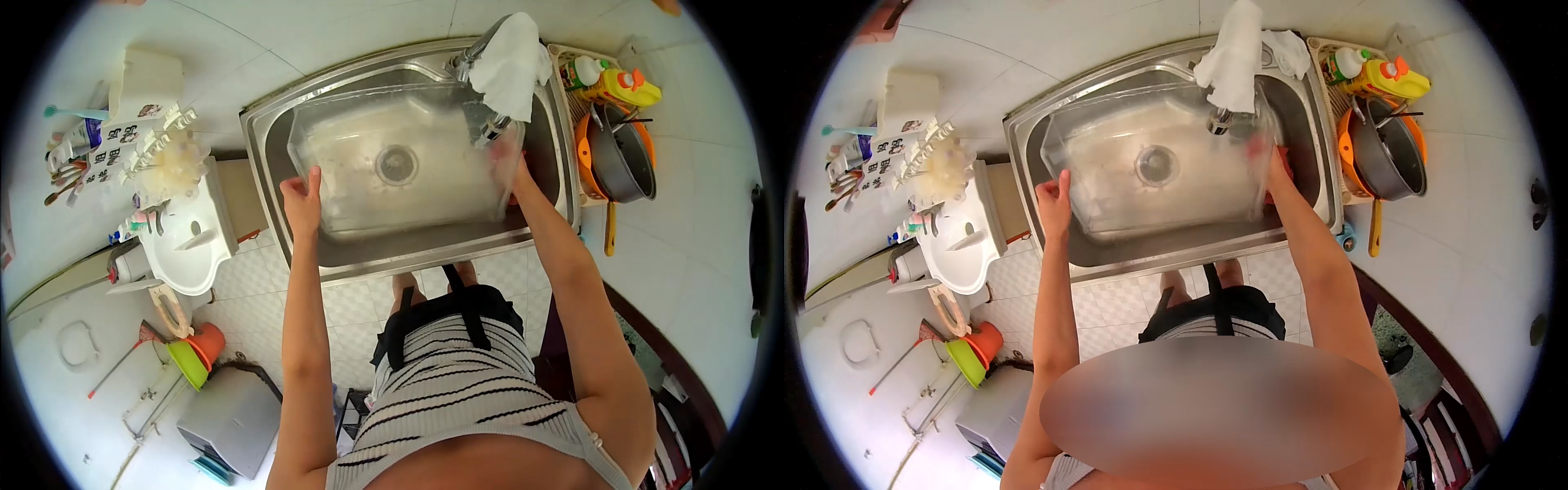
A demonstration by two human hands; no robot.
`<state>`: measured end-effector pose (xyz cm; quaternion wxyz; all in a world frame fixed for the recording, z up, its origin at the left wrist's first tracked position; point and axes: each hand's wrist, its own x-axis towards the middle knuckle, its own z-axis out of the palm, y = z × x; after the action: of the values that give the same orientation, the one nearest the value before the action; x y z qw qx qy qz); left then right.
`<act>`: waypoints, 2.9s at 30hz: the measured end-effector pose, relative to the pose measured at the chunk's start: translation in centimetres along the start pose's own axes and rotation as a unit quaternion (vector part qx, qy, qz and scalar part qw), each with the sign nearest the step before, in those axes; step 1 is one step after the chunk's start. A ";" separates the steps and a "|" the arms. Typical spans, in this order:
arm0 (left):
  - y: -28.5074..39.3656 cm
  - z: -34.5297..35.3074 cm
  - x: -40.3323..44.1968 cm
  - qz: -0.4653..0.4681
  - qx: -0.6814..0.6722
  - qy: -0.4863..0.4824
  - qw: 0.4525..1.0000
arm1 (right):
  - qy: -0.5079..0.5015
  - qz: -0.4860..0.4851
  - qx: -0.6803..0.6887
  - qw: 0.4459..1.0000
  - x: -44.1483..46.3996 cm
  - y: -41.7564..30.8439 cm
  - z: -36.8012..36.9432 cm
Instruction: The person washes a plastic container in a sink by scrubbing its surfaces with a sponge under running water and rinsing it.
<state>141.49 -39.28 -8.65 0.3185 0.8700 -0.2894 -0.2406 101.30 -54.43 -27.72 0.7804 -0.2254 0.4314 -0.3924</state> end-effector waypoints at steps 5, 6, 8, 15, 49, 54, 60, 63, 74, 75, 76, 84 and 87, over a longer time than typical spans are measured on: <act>0.0 -0.8 -1.3 -0.032 0.019 0.019 0.999 | 0.051 0.055 0.011 0.997 -1.4 -2.2 2.3; 0.0 -1.0 -1.7 -0.011 0.036 0.047 0.998 | 0.000 0.048 -0.008 0.999 -1.1 -2.0 1.7; -2.2 -2.3 -1.3 -0.053 -0.003 -0.007 0.999 | -0.052 0.017 -0.013 0.998 0.8 -0.5 -0.4; -1.0 -3.5 -3.3 -0.129 -0.111 -0.051 0.984 | 0.201 0.075 0.108 0.971 -4.6 -8.7 12.5; -0.1 0.4 5.6 -0.265 -0.353 -0.458 0.771 | 0.010 -0.260 -0.133 0.956 -14.9 -16.5 13.6; -0.4 2.2 4.0 -0.218 -0.160 -0.555 0.787 | -0.045 -0.326 -0.267 0.906 -16.5 -17.7 16.2; -5.0 3.0 1.2 -0.424 -0.369 -0.599 0.571 | -0.092 -0.373 -0.273 0.882 -17.1 -19.2 17.1; -4.9 1.4 -1.1 -0.425 -0.406 -0.591 0.552 | -0.118 -0.360 -0.257 0.889 -16.7 -19.1 16.3; 3.0 -11.9 -5.0 -0.488 -0.325 -0.442 0.679 | -0.003 -0.156 -0.041 0.987 -12.8 -15.1 13.8; 2.7 -12.5 -4.9 -0.501 -0.327 -0.458 0.658 | -0.002 -0.143 -0.031 0.989 -12.7 -14.8 13.8; 2.5 -12.9 -5.0 -0.513 -0.329 -0.474 0.636 | -0.005 -0.143 -0.030 0.989 -12.7 -14.7 13.6; 5.6 -14.8 -7.9 -0.474 -0.283 -0.433 0.713 | 0.018 -0.081 0.024 0.996 -13.7 -13.7 11.2; 6.6 -15.8 -9.0 -0.424 -0.265 -0.415 0.760 | 0.081 0.104 0.011 0.991 -15.2 -13.5 13.2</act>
<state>142.29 -30.98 8.81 0.2505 0.6003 0.0805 -0.7553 102.01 -50.00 -3.89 0.7820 -0.1378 0.5101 -0.3307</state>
